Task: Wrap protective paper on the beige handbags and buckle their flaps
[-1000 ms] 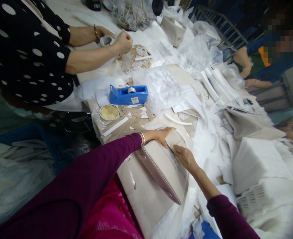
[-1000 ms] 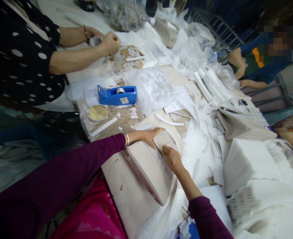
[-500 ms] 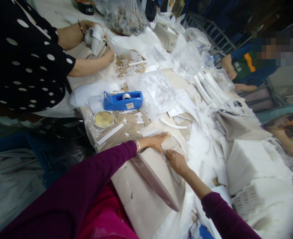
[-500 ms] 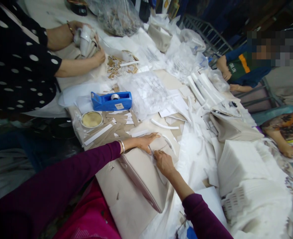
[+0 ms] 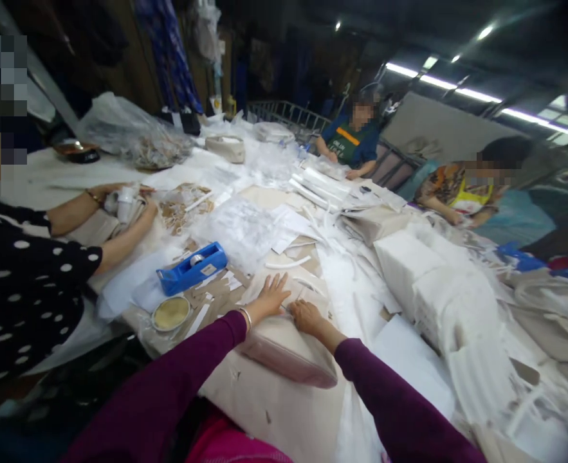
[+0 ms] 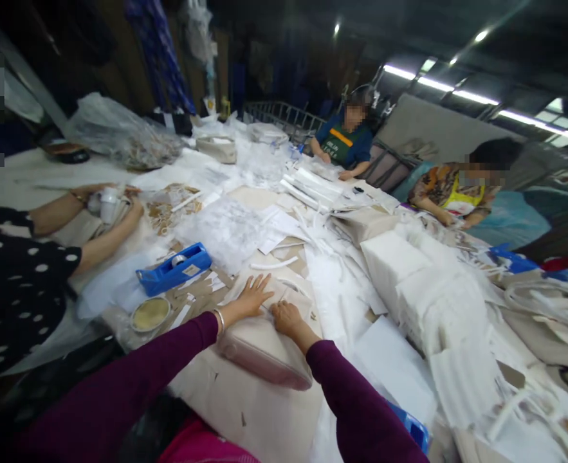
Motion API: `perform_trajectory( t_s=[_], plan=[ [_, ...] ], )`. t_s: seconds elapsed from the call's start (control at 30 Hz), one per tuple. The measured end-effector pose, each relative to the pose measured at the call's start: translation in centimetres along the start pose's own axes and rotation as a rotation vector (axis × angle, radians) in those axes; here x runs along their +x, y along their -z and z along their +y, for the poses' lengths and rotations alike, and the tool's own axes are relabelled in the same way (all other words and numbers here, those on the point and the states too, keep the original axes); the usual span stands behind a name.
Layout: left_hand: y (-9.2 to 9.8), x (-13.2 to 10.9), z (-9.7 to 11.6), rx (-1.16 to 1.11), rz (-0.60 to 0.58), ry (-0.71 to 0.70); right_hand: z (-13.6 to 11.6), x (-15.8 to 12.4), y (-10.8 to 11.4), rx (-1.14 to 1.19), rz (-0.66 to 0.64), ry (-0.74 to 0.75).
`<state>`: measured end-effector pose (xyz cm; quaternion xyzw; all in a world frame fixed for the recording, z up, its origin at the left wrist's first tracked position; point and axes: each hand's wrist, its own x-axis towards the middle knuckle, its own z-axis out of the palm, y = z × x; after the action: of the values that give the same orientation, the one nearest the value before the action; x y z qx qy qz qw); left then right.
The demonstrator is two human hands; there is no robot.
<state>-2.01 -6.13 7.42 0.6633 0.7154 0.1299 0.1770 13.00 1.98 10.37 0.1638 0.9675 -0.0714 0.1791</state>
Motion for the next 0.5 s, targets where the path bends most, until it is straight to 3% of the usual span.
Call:
perform_trajectory(
  t_s=[0.07, 0.13, 0.2, 0.27, 0.33, 0.4, 0.5],
  plan=[
    [0.8, -0.1, 1.2, 0.047, -0.023, -0.106, 0.8, -2.0, 0.1, 0.082, 0.08, -0.039],
    [0.9, -0.1, 2.2, 0.004, -0.079, -0.122, 2.2, -4.9, -1.0, 0.287, 0.291, -0.142],
    [0.5, 0.0, 2.9, -0.035, -0.093, -0.06, 3.5, -8.2, -3.4, 0.615, 0.593, -0.369],
    [-0.1, 0.3, 3.3, -0.044, -0.087, 0.002, 4.0, -11.1, -6.3, 1.007, 0.734, -0.628],
    [-0.4, 0.7, 3.7, -0.048, -0.092, 0.05, 3.5, -12.8, -8.7, 1.401, 0.614, -0.732],
    [-0.5, 1.2, 4.3, -0.057, -0.092, 0.084, 2.3, -13.3, -9.9, 1.696, 0.415, -0.64],
    [-0.3, 1.5, 5.4, -0.071, -0.081, 0.099, 0.7, -12.6, -9.1, 1.772, 0.35, -0.462]
  ],
)
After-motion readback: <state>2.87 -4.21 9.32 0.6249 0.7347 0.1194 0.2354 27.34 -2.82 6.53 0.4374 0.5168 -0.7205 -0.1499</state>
